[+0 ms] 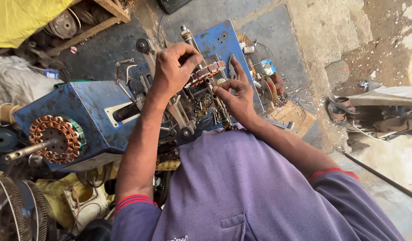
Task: The person uses a blue benchtop machine to wind copper wire onto small cylindrical cores. They repeatedly insert a core, operate the machine to wind the wire, and remove the finished component. The person handles the cores and the machine throughout the clip.
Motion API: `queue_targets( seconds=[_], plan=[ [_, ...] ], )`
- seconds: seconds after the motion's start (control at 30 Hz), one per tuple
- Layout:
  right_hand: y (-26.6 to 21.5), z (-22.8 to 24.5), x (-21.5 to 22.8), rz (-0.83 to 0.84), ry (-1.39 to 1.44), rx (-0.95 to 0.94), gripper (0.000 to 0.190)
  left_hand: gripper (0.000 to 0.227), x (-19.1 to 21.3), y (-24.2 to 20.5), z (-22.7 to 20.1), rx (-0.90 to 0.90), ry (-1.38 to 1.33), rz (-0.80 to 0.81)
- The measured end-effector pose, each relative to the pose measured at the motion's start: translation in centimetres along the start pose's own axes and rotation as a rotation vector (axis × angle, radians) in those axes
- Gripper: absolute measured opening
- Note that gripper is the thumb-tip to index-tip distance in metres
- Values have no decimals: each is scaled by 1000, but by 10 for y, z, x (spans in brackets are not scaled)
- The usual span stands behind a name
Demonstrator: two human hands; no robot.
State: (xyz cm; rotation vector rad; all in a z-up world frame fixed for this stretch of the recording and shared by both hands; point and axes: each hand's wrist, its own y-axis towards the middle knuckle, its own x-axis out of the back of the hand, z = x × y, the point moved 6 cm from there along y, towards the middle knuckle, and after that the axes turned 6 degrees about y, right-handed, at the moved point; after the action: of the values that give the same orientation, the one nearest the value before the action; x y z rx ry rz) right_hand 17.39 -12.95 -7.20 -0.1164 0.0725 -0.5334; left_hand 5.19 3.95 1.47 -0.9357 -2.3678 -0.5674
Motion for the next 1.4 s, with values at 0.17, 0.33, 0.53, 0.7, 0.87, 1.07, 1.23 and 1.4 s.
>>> queue_targets(
  seconds=[0.17, 0.33, 0.53, 0.7, 0.87, 1.07, 1.23, 1.4],
  plan=[
    [1, -4, 0, -30, 43, -26, 15, 11, -15, -3, 21, 224, -98, 103],
    [4, -11, -1, -31, 71, -46, 18, 14, -14, 0, 25, 223, -72, 193],
    [11, -24, -6, -16, 120, -56, 19, 15, -17, 4, 27, 281, -76, 241],
    [6, -19, -5, 73, 28, -24, 16, 14, -8, 9, 8, 236, -54, 223],
    [-2, 5, 5, 119, -15, 229, 18, 22, -3, -8, -48, -227, 142, 218],
    [3, 1, 5, 139, 39, 150, 18, 7, -21, -28, -53, -335, 458, 279],
    [2, -6, 2, 115, 13, 53, 17, 20, -21, -25, -40, -381, 563, 220],
    [0, -20, 2, 59, 110, -194, 22, 12, 3, -13, -29, -371, 619, 1]
  ],
)
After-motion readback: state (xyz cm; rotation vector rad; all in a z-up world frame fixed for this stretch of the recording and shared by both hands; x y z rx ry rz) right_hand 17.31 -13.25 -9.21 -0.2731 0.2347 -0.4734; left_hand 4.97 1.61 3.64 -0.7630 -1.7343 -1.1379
